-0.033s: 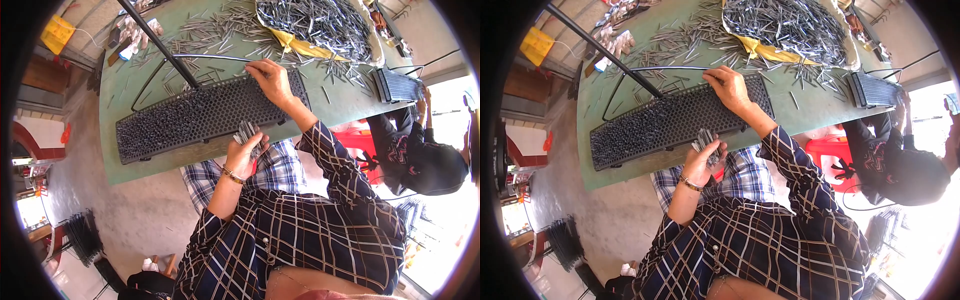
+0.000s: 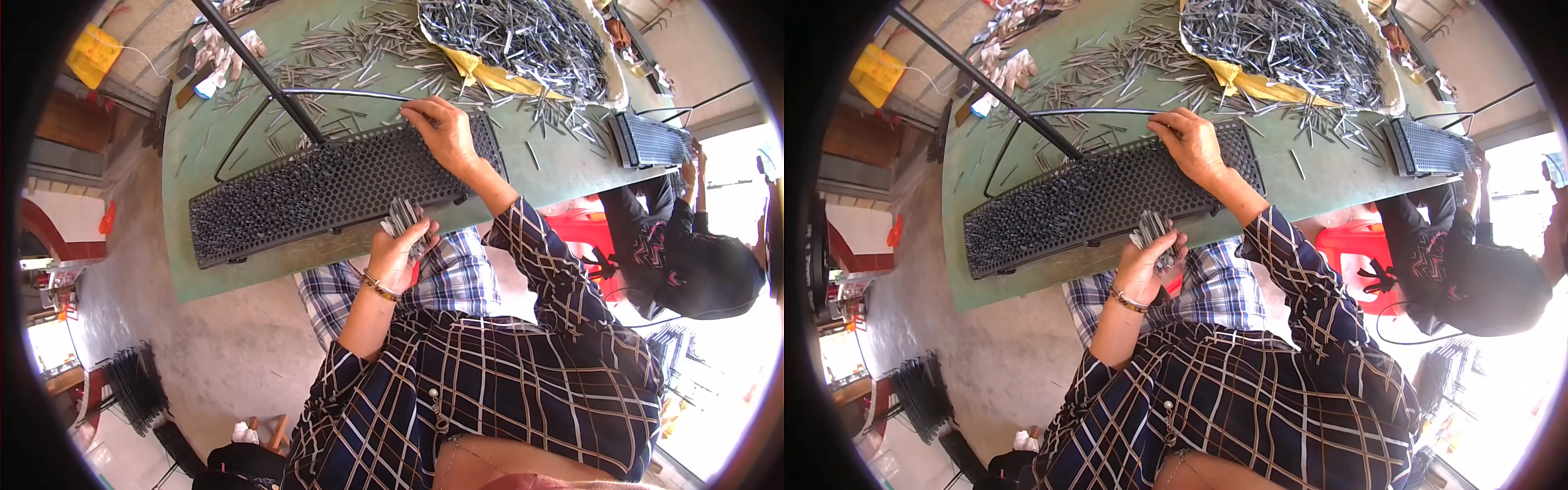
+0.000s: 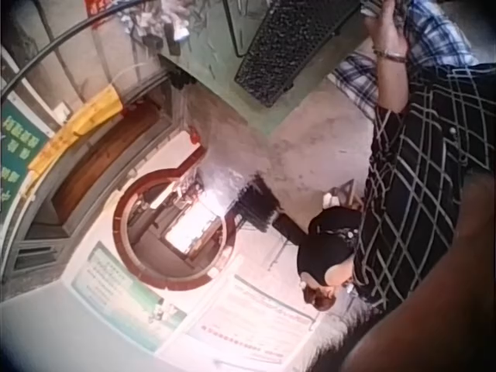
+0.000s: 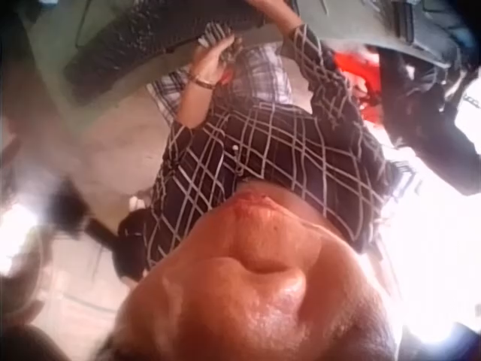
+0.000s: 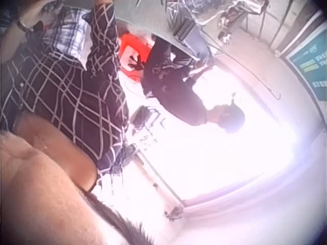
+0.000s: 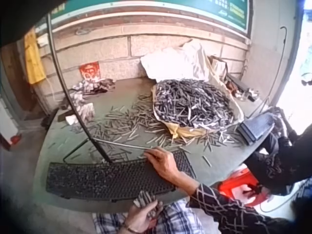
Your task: The person inserts small metal pins into the holes of a perforated metal template by hand.
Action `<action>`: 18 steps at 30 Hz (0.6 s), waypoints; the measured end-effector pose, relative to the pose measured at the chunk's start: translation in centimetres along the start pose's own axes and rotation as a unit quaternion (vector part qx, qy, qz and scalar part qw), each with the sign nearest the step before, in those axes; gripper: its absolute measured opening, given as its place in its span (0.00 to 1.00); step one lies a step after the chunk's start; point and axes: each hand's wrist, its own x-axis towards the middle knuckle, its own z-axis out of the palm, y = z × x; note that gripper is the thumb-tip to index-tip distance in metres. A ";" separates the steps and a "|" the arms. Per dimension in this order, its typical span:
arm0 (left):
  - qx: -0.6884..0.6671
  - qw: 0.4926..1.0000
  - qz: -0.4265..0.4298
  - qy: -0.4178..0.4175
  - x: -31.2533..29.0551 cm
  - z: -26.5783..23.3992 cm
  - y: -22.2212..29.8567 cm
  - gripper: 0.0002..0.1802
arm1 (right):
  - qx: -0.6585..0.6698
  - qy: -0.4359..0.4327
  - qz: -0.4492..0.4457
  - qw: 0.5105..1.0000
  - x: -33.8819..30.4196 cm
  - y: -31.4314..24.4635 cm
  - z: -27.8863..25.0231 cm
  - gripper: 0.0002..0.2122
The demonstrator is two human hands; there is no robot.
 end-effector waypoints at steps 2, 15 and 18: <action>-0.009 1.000 0.000 -0.004 0.0 -0.2 0.0 0.08 | -0.004 0.009 -0.012 1.000 0.0 0.2 0.1 0.06; -0.015 1.000 -0.027 -0.003 0.0 -0.3 0.4 0.09 | -0.100 -0.028 -0.163 0.981 -0.8 1.7 0.7 0.07; -0.020 1.000 -0.021 -0.002 0.0 -0.6 0.3 0.09 | -0.146 -0.020 -0.216 0.965 -1.1 0.7 0.6 0.07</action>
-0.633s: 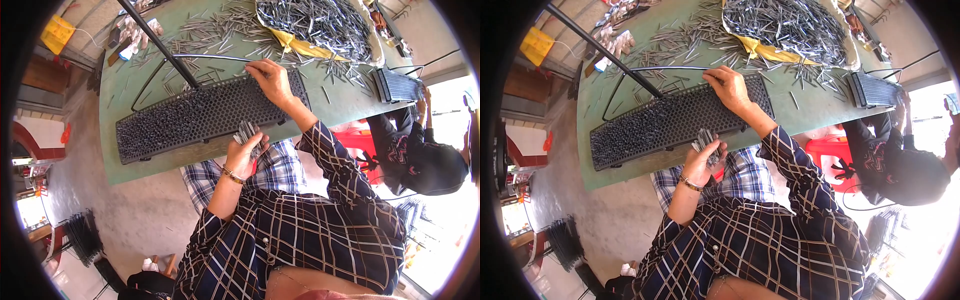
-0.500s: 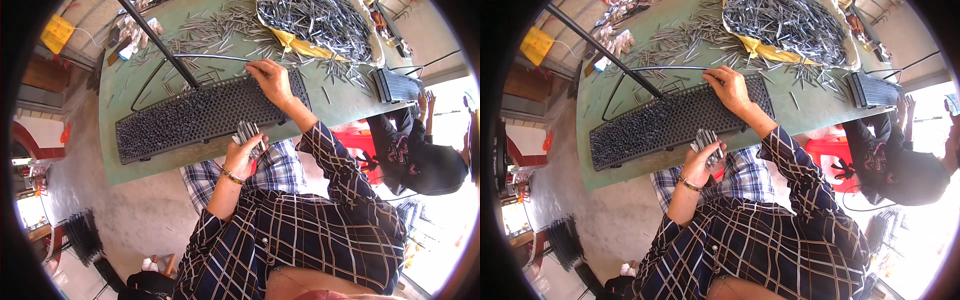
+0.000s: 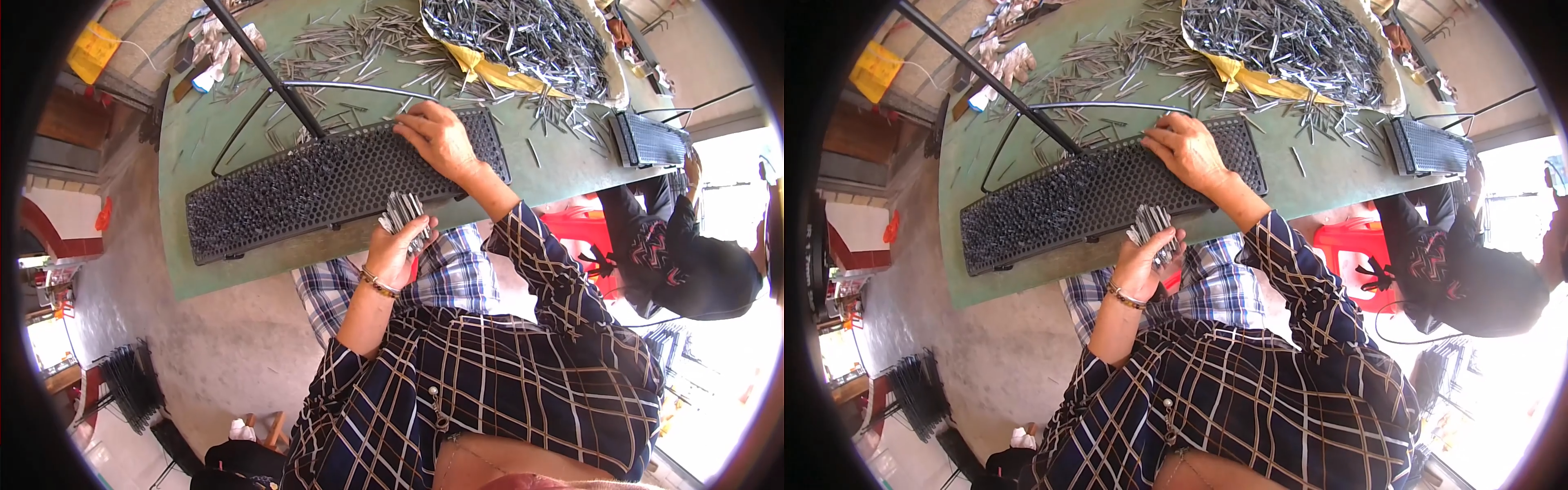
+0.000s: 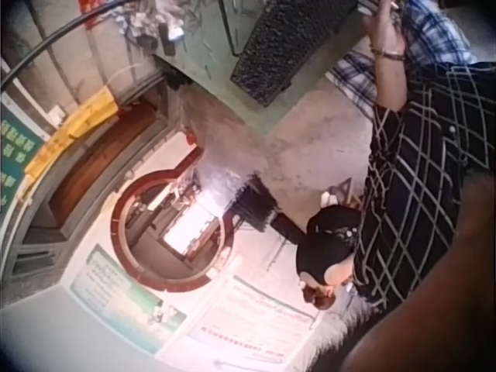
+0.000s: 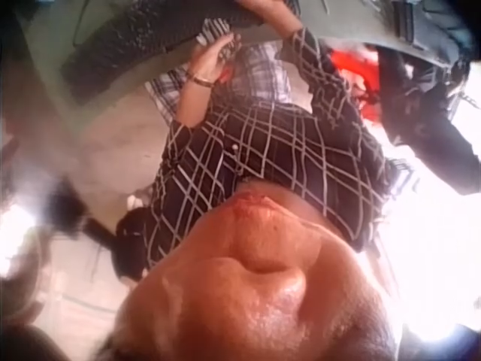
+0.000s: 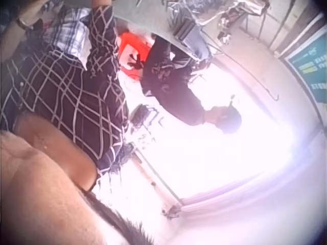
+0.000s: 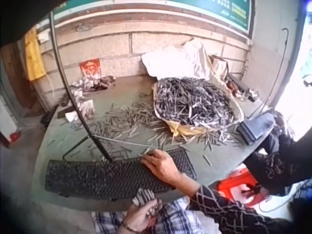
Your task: The person inserts small metal pins into the holes of a perforated metal template by hand.
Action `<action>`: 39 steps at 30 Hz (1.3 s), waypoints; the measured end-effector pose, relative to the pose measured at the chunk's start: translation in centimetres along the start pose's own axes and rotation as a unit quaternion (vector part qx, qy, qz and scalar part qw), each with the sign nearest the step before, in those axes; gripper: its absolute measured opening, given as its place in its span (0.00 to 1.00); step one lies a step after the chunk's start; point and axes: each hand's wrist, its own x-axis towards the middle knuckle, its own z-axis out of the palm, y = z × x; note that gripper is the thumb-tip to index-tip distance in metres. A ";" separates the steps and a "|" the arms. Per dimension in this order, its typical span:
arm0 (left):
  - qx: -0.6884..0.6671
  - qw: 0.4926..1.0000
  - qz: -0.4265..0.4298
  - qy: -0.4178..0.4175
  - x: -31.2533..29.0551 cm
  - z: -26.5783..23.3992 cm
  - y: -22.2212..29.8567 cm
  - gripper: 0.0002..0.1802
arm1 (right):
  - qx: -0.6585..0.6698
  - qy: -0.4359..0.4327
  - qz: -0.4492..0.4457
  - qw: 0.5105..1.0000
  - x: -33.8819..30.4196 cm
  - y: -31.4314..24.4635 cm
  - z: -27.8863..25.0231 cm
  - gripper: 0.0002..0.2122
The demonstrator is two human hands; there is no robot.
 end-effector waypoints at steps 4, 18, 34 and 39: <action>-0.022 0.998 0.050 -0.005 0.2 0.0 -0.1 0.09 | 0.155 -0.065 0.215 0.962 -0.6 -2.1 -2.2 0.09; -0.040 0.996 0.077 0.009 0.4 0.8 -0.3 0.09 | 0.339 -0.092 0.389 0.852 -0.3 -1.8 -4.9 0.12; 0.010 1.000 0.010 -0.004 -0.1 0.7 -0.4 0.08 | 0.155 -0.020 0.173 0.972 0.6 1.7 -2.1 0.07; -0.012 1.000 0.004 0.007 -0.1 0.6 -0.3 0.07 | 0.203 -0.025 0.212 0.955 0.2 1.8 -1.7 0.07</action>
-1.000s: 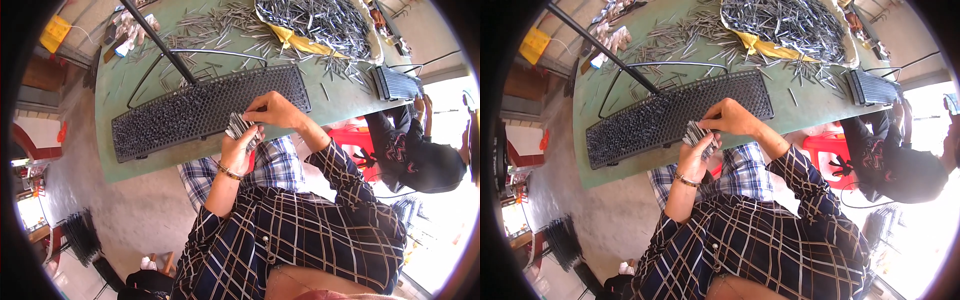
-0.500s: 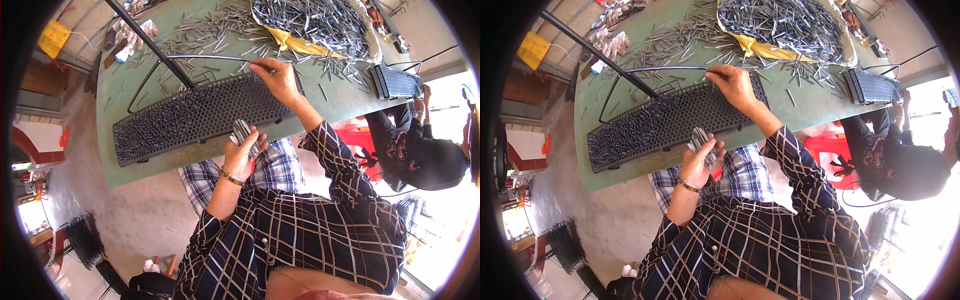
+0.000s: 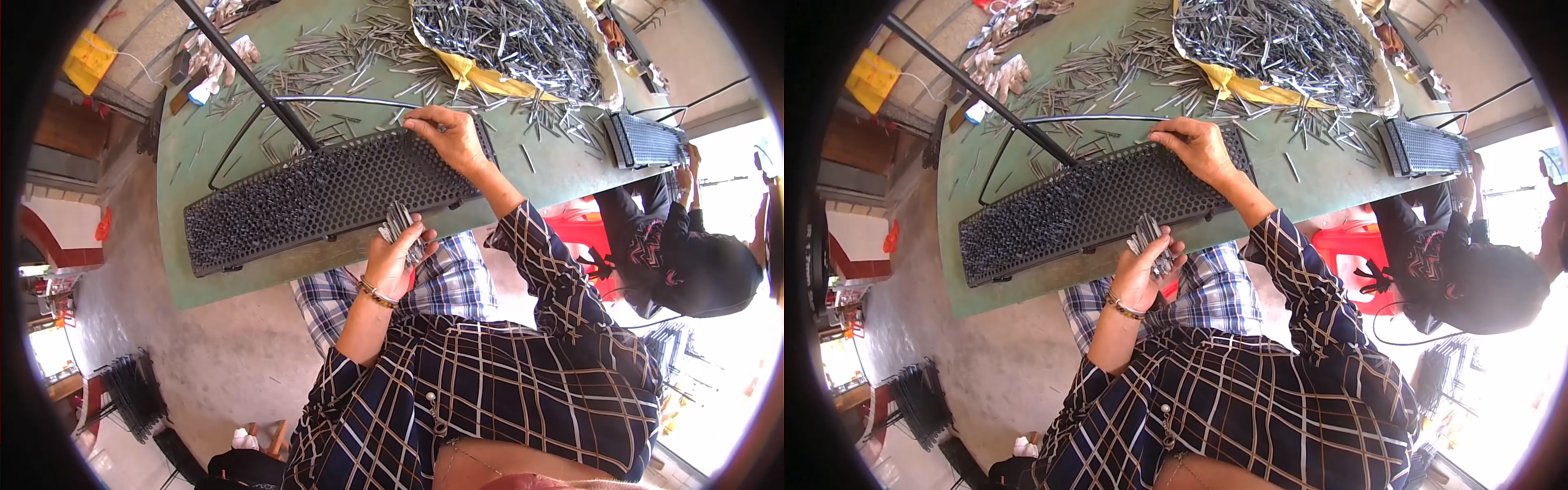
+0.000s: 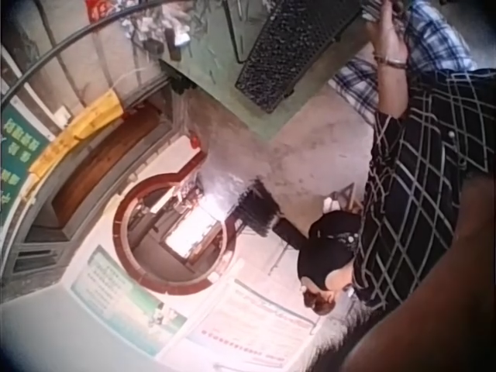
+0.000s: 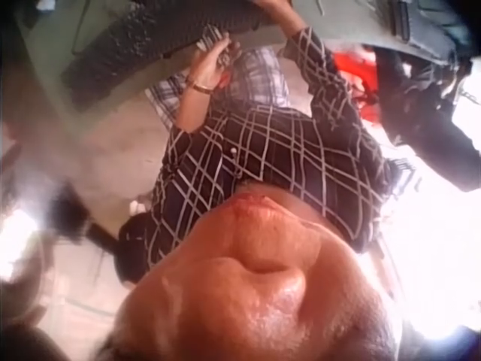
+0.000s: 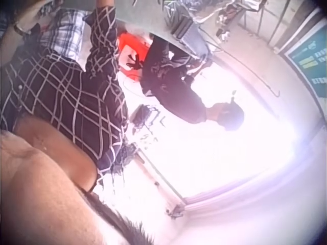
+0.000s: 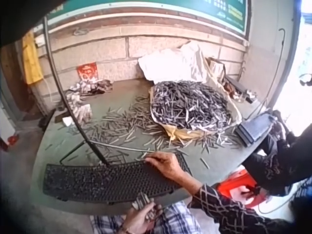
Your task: The person inserts small metal pins into the holes of a perforated metal template by hand.
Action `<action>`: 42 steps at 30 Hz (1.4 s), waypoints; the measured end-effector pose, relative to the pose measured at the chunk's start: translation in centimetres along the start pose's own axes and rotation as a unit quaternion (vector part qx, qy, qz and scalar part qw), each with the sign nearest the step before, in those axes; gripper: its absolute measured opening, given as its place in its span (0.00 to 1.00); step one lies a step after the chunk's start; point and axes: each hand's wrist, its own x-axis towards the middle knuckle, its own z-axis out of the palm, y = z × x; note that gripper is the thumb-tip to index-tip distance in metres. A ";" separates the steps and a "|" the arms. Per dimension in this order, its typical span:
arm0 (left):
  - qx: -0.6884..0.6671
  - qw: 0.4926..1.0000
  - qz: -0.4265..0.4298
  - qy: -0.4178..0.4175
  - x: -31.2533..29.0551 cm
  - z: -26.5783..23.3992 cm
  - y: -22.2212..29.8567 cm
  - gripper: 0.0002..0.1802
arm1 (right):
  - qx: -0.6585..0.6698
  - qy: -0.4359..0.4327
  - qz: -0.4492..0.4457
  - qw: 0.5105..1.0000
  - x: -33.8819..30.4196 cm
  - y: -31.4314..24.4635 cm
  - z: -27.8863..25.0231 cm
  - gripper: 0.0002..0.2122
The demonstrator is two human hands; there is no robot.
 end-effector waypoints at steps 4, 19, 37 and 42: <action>0.006 1.000 -0.007 -0.006 0.0 0.1 0.0 0.07 | 0.036 0.011 0.035 0.999 -0.4 0.4 -0.3 0.06; 0.005 1.000 -0.010 -0.002 -0.2 0.2 0.0 0.07 | 0.139 0.066 0.073 0.985 -0.8 1.2 0.1 0.08; -0.003 1.000 -0.013 -0.019 0.3 -0.3 -0.1 0.09 | 0.024 -0.049 0.035 0.998 0.7 -1.3 -1.3 0.08; -0.057 0.997 0.015 -0.058 0.5 -1.1 0.7 0.11 | -0.085 -0.057 -0.259 0.960 -4.0 -5.4 -0.6 0.11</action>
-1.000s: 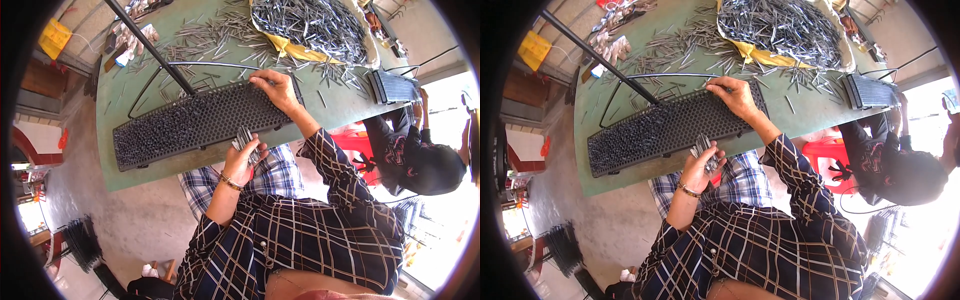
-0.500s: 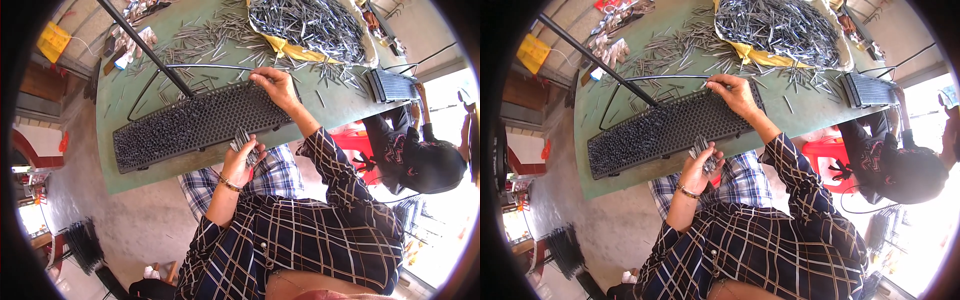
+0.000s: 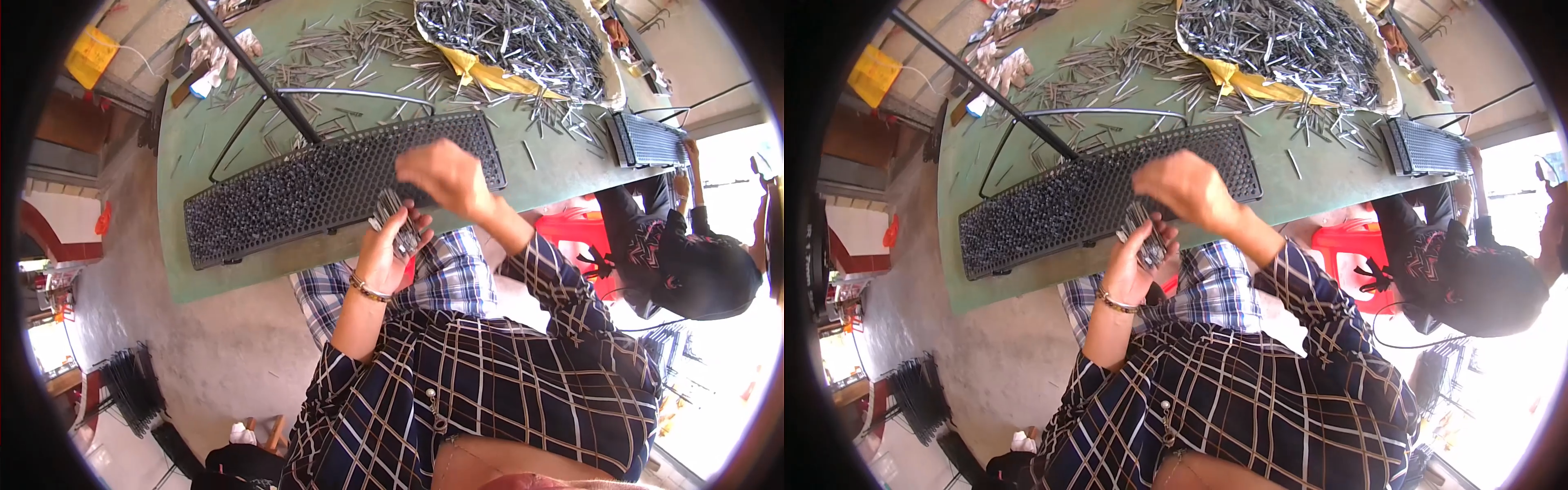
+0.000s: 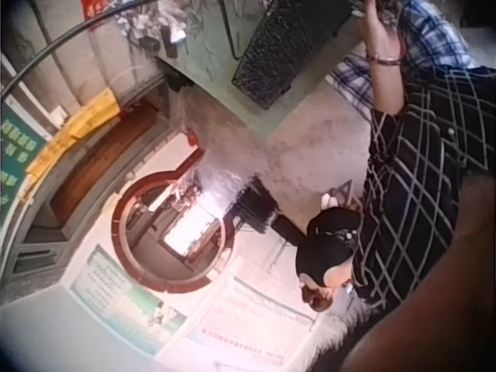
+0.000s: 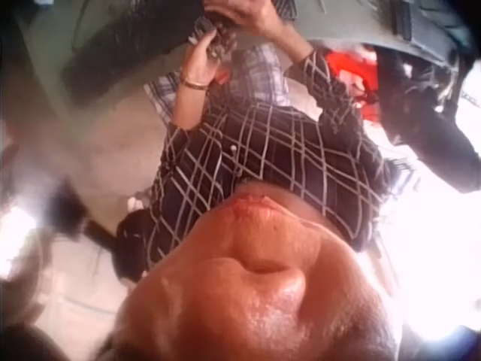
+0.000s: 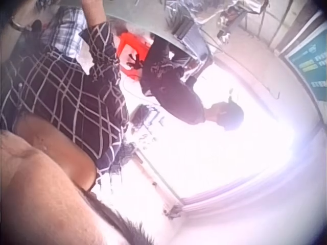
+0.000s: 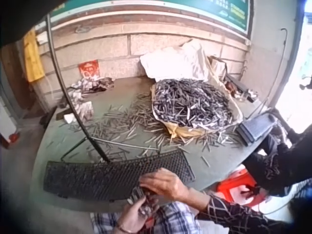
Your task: The person inserts small metal pins into the holes of a perforated metal template by hand.
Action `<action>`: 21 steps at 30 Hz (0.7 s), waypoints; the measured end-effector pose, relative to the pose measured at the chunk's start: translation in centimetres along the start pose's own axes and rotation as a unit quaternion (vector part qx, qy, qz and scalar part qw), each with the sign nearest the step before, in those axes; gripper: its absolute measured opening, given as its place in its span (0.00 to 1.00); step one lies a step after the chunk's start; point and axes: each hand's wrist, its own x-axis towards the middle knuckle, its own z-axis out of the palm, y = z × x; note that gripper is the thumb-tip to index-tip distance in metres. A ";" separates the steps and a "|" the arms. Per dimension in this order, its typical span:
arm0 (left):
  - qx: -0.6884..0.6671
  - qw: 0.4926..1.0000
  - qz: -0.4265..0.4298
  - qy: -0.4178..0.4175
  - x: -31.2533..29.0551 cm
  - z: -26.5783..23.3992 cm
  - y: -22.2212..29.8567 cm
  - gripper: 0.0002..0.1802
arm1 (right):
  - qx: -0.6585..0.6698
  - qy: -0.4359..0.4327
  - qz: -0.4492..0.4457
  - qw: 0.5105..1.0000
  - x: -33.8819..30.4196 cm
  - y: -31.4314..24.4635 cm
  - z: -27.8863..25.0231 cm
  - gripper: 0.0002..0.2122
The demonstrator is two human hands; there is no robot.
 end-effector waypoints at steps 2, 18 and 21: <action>-0.013 1.000 0.001 0.006 0.1 -0.5 0.6 0.11 | -0.035 -0.060 -0.114 0.991 -2.0 -1.6 0.0 0.17; 0.133 0.990 0.048 -0.006 -0.6 0.8 0.5 0.11 | 0.291 -0.076 0.420 0.856 -3.0 -1.4 0.8 0.10; 0.126 0.991 0.052 -0.008 -0.7 1.3 0.6 0.11 | 0.348 -0.096 0.490 0.793 -2.6 -1.2 0.3 0.08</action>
